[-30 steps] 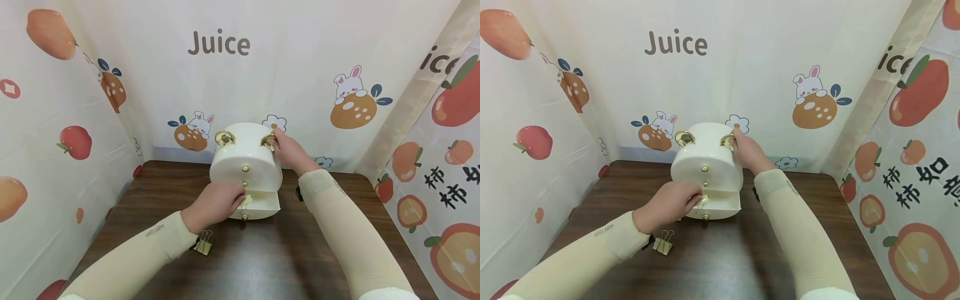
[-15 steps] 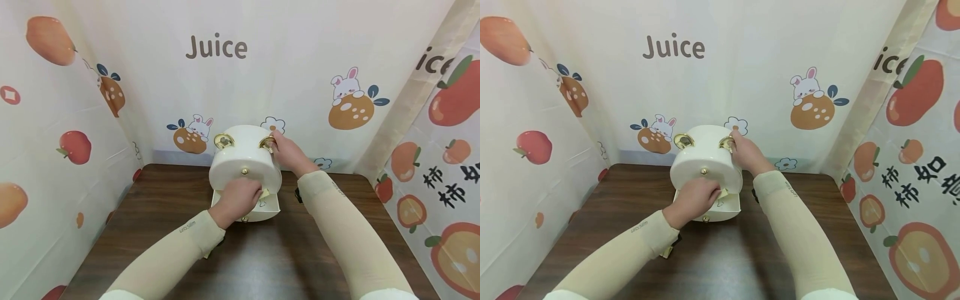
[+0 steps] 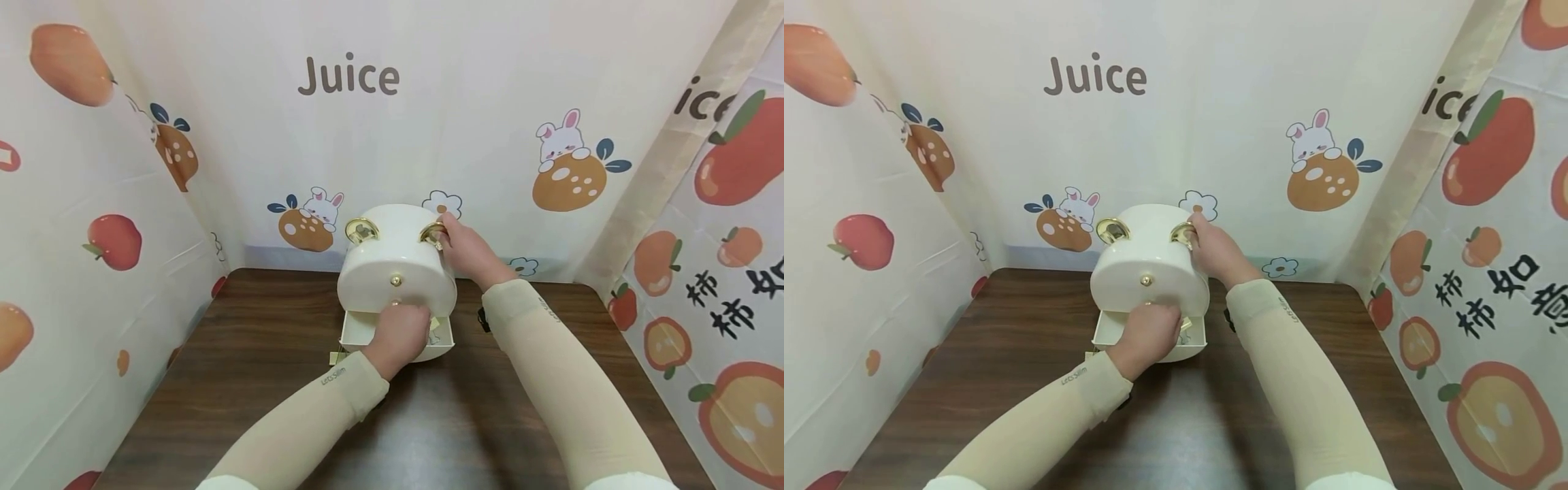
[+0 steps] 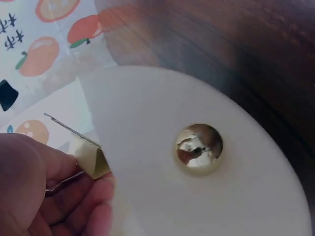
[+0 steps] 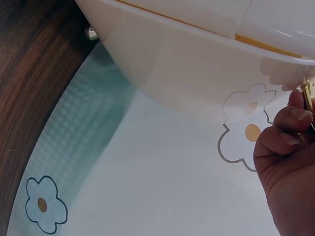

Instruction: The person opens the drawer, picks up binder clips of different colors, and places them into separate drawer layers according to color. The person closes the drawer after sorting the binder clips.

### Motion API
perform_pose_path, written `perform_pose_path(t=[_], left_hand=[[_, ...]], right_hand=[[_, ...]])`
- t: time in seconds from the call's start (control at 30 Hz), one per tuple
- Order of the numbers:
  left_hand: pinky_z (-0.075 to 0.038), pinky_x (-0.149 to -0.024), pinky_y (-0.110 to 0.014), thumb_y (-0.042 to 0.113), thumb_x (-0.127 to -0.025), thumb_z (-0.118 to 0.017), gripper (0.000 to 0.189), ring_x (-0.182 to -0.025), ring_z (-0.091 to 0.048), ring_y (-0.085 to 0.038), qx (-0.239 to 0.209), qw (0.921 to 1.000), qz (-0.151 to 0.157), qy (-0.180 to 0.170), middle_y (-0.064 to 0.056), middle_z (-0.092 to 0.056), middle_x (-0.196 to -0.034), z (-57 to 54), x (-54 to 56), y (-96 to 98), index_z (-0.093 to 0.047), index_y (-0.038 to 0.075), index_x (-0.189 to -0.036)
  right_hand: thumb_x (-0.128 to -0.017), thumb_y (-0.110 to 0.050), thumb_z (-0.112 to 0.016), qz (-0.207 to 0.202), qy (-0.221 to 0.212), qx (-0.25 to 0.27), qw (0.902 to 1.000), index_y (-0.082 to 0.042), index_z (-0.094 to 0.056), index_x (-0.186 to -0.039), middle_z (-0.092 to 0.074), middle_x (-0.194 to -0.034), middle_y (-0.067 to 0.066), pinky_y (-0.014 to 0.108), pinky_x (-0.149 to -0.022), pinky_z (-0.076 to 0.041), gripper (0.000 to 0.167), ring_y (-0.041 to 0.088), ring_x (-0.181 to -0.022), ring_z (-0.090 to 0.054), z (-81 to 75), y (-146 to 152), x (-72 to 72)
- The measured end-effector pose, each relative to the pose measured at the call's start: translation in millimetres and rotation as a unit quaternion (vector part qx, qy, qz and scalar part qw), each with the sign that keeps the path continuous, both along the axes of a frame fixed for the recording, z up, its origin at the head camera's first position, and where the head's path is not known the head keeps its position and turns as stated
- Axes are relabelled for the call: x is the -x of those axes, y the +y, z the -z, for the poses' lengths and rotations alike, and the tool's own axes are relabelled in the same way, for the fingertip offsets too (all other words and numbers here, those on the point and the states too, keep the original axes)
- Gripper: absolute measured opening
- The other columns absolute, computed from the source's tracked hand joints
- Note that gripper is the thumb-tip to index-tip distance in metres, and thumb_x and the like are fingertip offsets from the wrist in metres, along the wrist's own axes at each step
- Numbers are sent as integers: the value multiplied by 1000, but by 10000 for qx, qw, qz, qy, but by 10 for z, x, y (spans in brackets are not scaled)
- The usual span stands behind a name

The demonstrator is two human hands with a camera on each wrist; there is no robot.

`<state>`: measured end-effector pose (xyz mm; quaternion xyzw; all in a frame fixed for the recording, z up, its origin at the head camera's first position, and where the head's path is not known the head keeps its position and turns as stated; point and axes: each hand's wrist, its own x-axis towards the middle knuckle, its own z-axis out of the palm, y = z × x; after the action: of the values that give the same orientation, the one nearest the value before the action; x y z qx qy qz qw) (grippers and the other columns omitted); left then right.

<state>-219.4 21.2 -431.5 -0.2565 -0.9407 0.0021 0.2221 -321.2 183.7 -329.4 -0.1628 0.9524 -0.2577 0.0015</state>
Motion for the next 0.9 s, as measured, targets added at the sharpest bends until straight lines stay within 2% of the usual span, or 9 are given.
perform_pose_path(t=[0.13, 0.3, 0.53, 0.77, 0.9], left_hand=[[-50, -54, -36, 19, -90, -69, 28, -54, -61, -18, -139, 9974, -248, -659, 3, -57, -56, 28, 14, 41, -58, 18, -64], [-48, -44, -40, 18, -92, -65, 32, -53, -59, -18, -378, 9840, -538, -1654, 0, -57, -58, 45, 19, 94, -56, 16, -62], [-52, -47, -40, 12, -90, -67, 26, -59, -63, -18, -166, 9703, -883, -2247, -2, -62, -65, 93, 38, 117, -61, 15, -65], [-48, -46, -37, 12, -90, -65, 24, -58, -56, -15, -359, 9535, -918, -2847, -2, -61, -67, 135, 53, 90, -60, 15, -66], [-47, -45, -38, 19, -97, -60, 31, -58, -53, -15, -441, 9443, -888, -3138, -1, -58, -67, 137, 47, 92, -59, 15, -66]], right_hand=[[-113, -27, -40, 17, 81, 7, 10000, -13, -41, -130, -61, -120, 19, 51, -89, -45, 22, 33, -104, -58, -4, -7, 2], [-113, -25, -41, 37, 113, 24, 9999, -12, -41, -129, -61, -119, 19, 51, -89, -44, 21, 33, -102, -58, -8, -10, 0], [-113, -26, -41, -11, 58, 70, 10000, -12, -41, -125, -59, -107, 17, 49, -86, -43, 18, 33, -97, -55, 4, -9, -2], [-113, -27, -41, 26, 40, 51, 10000, -13, -41, -127, -60, -112, 17, 49, -87, -44, 20, 33, -98, -56, 5, -17, -5], [-113, -28, -39, 18, 7, 36, 10000, -13, -41, -129, -60, -117, 18, 50, -89, -44, 22, 33, -102, -57, -1, -2, 0]])
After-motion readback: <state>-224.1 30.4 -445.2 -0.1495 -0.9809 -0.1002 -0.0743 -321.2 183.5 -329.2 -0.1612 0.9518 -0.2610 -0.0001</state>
